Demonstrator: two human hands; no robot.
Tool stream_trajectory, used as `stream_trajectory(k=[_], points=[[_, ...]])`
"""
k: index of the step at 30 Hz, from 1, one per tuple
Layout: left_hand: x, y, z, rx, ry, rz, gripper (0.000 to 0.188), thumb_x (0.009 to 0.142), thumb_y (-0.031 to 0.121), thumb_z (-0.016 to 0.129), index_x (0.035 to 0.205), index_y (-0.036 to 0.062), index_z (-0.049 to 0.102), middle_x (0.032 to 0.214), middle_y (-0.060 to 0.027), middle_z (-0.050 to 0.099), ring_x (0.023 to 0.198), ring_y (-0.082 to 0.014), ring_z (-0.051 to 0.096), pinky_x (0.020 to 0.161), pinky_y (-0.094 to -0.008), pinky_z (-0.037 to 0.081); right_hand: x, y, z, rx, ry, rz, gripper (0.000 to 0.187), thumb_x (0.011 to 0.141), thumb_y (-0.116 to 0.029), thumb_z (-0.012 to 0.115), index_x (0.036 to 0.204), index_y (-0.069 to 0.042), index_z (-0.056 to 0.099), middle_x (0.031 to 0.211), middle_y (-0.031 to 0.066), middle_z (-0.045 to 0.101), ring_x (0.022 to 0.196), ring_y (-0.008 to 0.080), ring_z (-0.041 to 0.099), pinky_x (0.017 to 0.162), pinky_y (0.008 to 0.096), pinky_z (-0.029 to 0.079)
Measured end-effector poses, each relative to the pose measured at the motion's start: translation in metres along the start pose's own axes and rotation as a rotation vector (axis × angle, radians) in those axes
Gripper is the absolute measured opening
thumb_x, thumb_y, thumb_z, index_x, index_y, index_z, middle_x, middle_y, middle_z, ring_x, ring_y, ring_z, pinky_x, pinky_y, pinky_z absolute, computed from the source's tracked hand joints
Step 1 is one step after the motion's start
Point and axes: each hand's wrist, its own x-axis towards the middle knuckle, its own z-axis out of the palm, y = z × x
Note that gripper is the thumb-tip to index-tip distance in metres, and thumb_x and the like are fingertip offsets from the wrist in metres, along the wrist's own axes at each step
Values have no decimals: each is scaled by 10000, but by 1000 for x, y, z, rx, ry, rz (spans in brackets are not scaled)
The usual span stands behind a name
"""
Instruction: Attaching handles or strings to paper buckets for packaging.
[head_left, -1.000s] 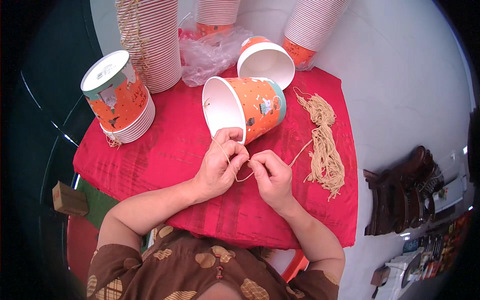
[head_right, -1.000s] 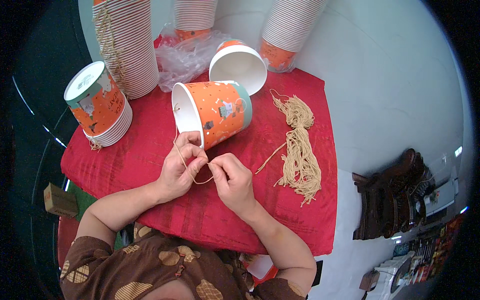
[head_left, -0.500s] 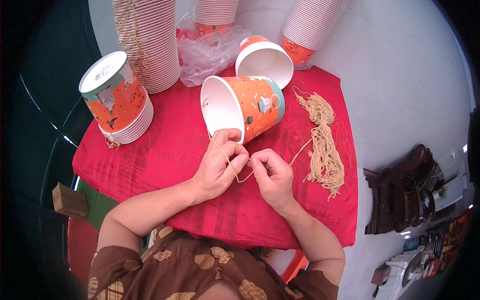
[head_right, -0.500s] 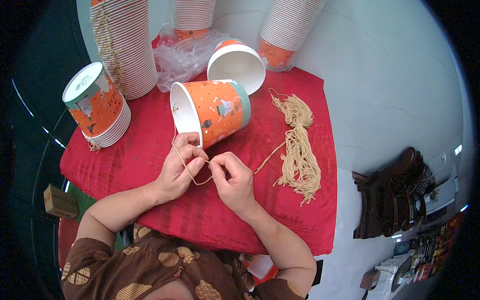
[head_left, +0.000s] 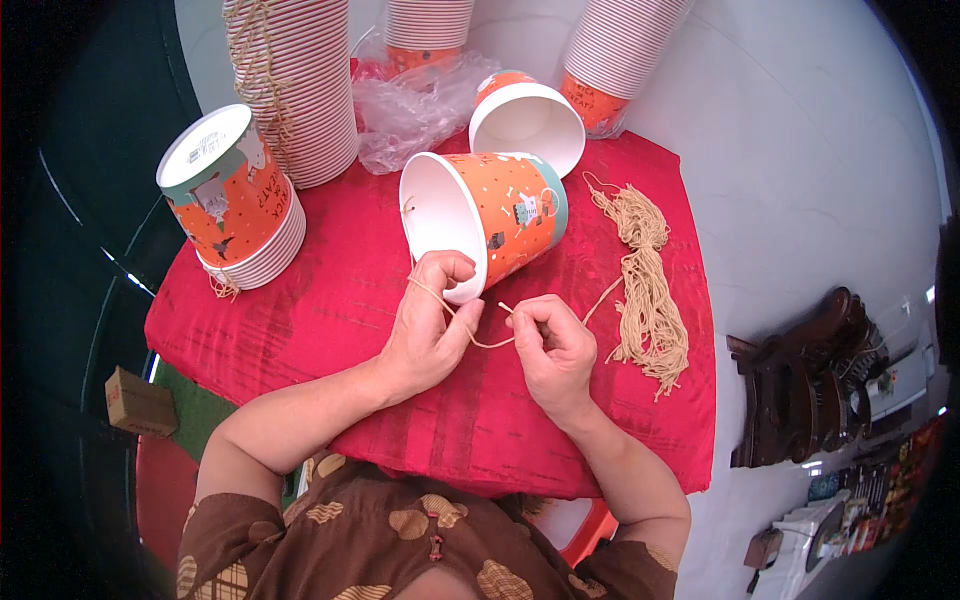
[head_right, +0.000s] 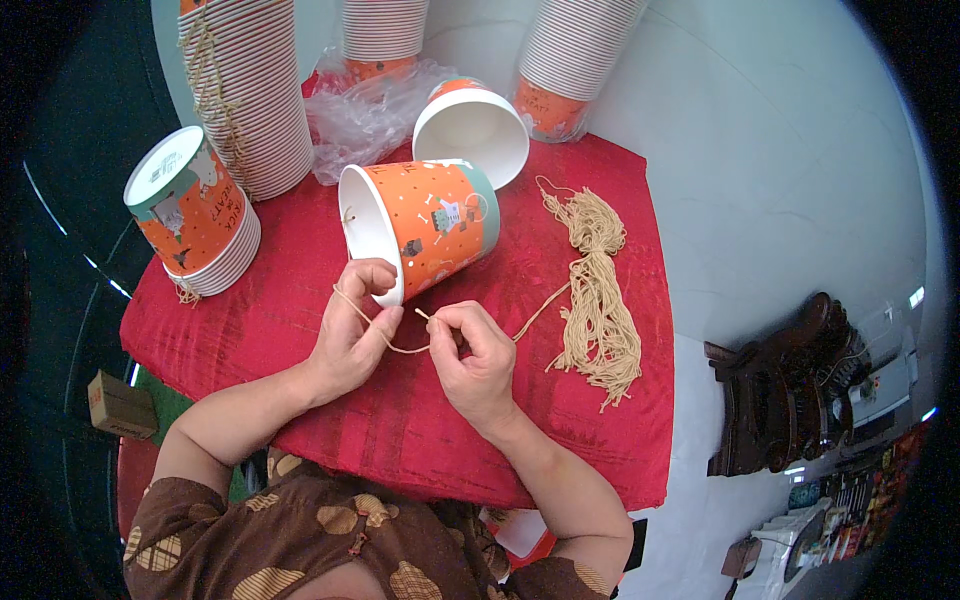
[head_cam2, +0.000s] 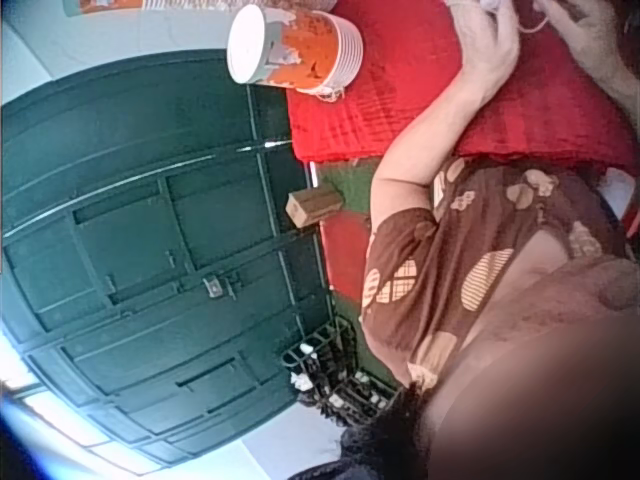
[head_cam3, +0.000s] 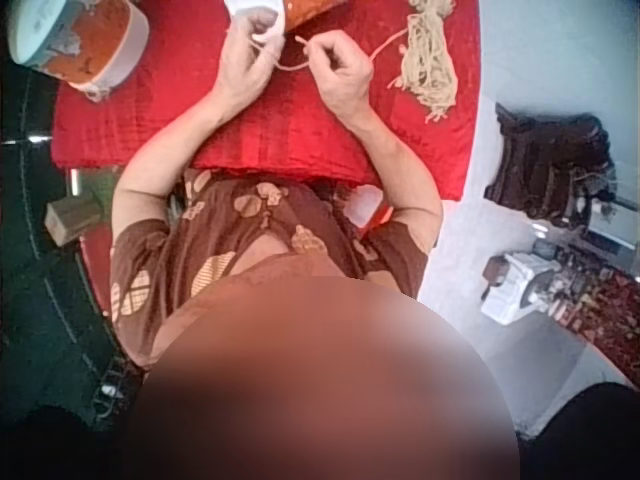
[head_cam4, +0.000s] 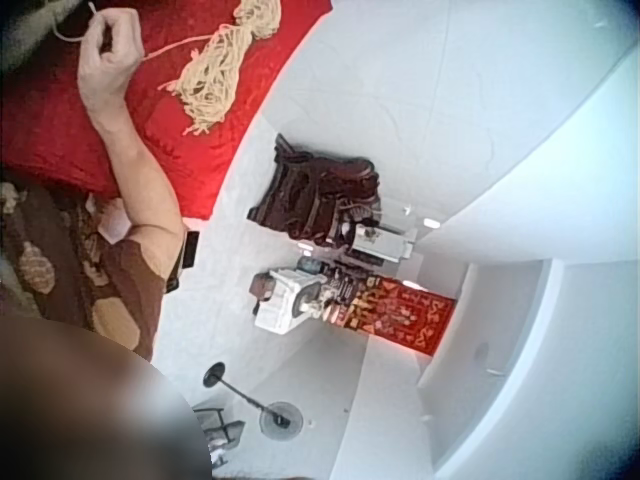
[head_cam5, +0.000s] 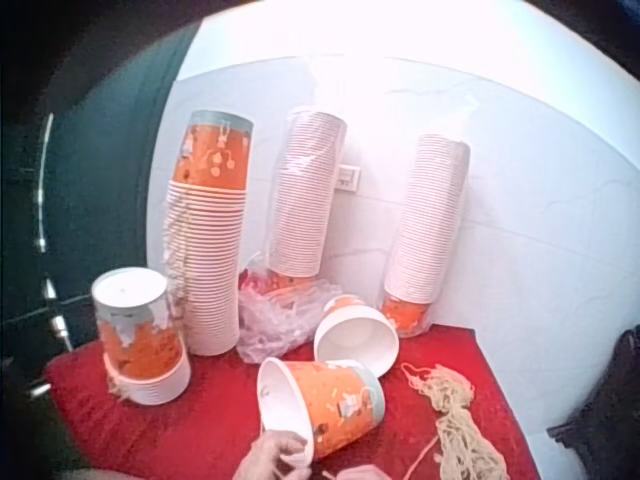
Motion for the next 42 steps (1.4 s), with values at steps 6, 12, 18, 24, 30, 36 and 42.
stream_trajectory(k=[6,12,18,24,30,36,42], points=[[1,-4,1,105,-63,-41,163,803,-5,672,887,7,532,847,-129,538,762,-286,568,665,-385,456,0,-3,-2,-125,62,-145,109,802,81,656,828,1,586,733,84,590,577,137,561,503,272,434],[-2,-6,3,136,-77,1,168,761,-27,667,791,7,505,761,-136,529,703,-317,573,619,-403,458,5,-8,-4,-237,85,-301,155,747,107,658,801,-11,572,718,89,584,533,175,561,459,295,432],[-5,-4,5,151,-141,17,186,738,-66,658,763,13,490,776,-114,545,715,-264,577,627,-359,467,6,-3,-5,-268,109,-327,167,738,114,655,785,-17,563,707,87,575,515,179,560,438,300,427],[-6,-2,6,148,-146,23,197,733,-72,661,755,16,486,771,-110,543,703,-260,573,619,-360,462,5,-3,-6,-280,76,-274,165,740,109,654,773,-19,557,693,78,561,503,169,547,428,301,421],[-6,-3,6,157,-150,33,197,732,-73,661,750,16,486,767,-107,547,701,-253,574,613,-356,461,5,-2,-5,-274,64,-266,169,727,111,652,768,-19,552,692,77,559,507,168,553,433,298,427],[-6,-2,6,150,-158,19,182,730,-78,655,755,15,501,767,-105,550,699,-247,577,610,-351,464,5,-2,-5,-275,55,-255,168,724,107,650,766,-21,550,692,78,557,514,173,558,439,302,432],[-6,-2,6,153,-165,10,175,728,-79,655,755,15,509,767,-105,553,699,-249,578,610,-352,466,5,-1,-4,-269,55,-254,169,724,105,651,768,-21,548,690,79,554,518,179,558,443,308,433]])
